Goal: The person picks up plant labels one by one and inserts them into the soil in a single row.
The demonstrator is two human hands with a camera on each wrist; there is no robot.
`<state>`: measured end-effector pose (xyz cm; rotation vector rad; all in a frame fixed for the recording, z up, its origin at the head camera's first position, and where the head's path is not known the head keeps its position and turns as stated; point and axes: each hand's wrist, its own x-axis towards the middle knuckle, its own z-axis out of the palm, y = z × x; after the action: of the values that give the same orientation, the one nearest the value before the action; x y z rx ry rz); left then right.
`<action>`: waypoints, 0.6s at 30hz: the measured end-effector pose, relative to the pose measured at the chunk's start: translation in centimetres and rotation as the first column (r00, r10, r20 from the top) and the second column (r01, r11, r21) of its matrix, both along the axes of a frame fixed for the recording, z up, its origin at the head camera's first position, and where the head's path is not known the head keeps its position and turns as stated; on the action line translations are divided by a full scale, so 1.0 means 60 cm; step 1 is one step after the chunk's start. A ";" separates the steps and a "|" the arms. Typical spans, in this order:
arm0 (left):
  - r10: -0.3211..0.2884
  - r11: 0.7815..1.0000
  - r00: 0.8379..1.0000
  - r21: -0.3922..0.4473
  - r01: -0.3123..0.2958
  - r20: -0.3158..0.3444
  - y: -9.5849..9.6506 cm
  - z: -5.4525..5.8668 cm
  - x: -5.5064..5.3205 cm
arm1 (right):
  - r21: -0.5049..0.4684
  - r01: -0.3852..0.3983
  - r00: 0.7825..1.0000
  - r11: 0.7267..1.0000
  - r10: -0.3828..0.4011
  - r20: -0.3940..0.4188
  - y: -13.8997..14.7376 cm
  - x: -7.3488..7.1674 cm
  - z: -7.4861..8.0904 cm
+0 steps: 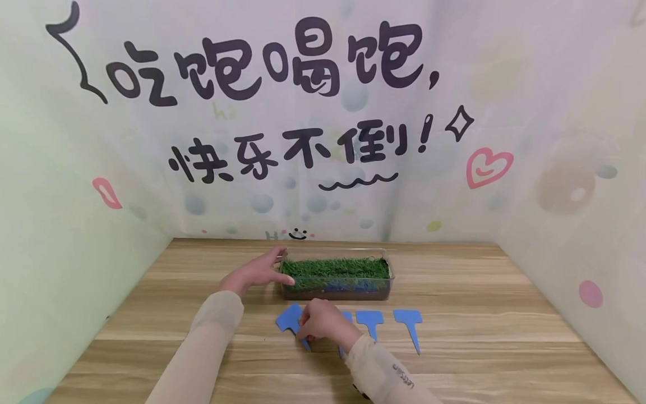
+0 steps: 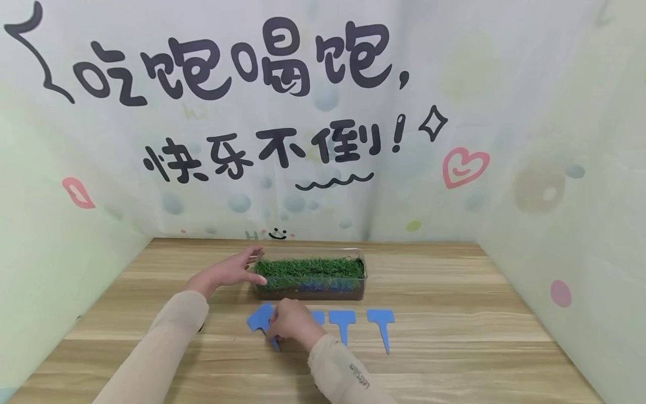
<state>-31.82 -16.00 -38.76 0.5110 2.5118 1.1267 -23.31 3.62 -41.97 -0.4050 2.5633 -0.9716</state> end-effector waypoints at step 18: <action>-0.003 1.000 1.000 0.009 0.003 -0.002 0.000 -0.002 -0.002 | -0.139 0.004 0.994 0.990 0.011 0.107 0.016 -0.004 0.005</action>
<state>-31.97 -16.00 -38.86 0.5194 2.5079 1.1377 -23.54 4.61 -41.66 -0.3840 2.4059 -1.1437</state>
